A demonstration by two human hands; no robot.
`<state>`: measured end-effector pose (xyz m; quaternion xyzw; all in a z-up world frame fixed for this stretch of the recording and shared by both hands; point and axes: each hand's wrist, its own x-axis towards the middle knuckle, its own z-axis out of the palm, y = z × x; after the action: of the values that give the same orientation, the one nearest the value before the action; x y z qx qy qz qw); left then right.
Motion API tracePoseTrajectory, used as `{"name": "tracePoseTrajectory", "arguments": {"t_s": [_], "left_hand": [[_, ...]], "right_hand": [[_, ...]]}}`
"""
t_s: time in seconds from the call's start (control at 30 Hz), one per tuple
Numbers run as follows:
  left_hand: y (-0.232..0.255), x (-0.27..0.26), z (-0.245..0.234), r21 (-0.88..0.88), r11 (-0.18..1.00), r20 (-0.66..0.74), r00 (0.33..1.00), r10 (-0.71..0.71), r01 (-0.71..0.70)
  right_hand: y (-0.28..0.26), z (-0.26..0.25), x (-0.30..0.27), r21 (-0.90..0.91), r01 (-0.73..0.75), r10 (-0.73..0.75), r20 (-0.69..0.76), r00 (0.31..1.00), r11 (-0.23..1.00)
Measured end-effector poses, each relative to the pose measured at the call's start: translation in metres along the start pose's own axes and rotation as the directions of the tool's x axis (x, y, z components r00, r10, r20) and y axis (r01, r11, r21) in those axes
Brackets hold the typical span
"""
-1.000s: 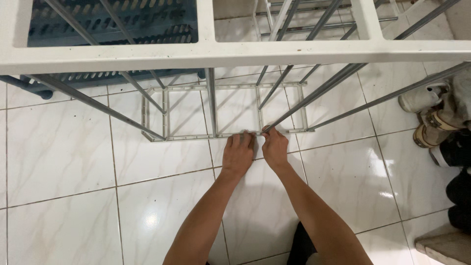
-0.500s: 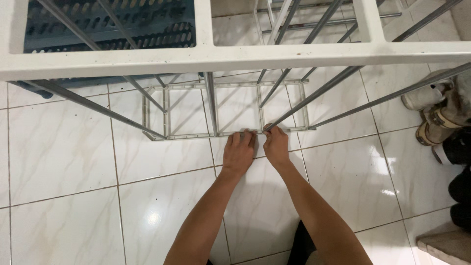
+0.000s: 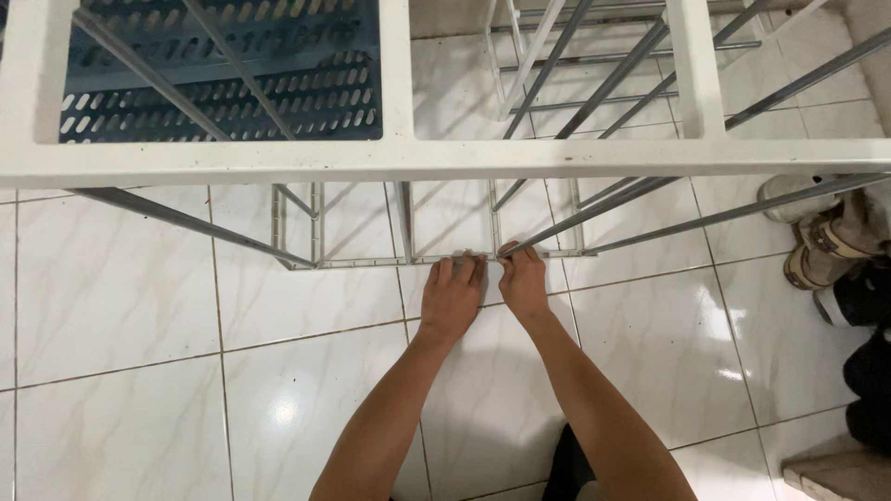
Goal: The person assembles a white metal storage shelf by inserting metal rods into plastic connectors and securing them with small fasteners. They work from the bottom upward, attaching horizontal bars and tightening joints to form a stable multi-tier rack.
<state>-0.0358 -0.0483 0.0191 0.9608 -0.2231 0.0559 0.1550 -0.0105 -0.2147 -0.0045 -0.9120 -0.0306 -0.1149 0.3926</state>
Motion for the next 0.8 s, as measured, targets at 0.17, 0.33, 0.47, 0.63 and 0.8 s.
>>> {"name": "tracePoseTrajectory", "arguments": {"t_s": [0.17, 0.33, 0.47, 0.63, 0.8], "left_hand": [[0.0, 0.0, 0.006, 0.001, 1.0, -0.006, 1.0, -0.006, 0.006], [0.002, -0.001, 0.004, 0.011, 0.999, 0.012, 0.999, -0.035, 0.035], [0.002, 0.002, 0.001, -0.005, 1.0, 0.002, 1.0, -0.031, 0.031], [0.003, 0.001, 0.004, 0.004, 0.999, 0.062, 0.997, -0.051, 0.051], [0.0, 0.0, 0.006, -0.037, 0.999, 0.008, 0.999, -0.034, 0.035]], "right_hand": [[0.005, 0.003, -0.005, 0.047, 0.008, -0.007, -0.021, 1.0, 0.999], [0.001, 0.0, -0.004, 0.062, -0.024, 0.025, -0.002, 1.0, 0.998], [-0.004, -0.005, -0.002, 0.12, -0.123, 0.118, 0.051, 0.992, 0.985], [-0.005, -0.005, -0.001, -0.027, 0.028, -0.028, -0.01, 1.0, 0.999], [-0.004, 0.002, 0.0, -0.025, 0.011, -0.012, -0.041, 0.999, 1.0]]}}
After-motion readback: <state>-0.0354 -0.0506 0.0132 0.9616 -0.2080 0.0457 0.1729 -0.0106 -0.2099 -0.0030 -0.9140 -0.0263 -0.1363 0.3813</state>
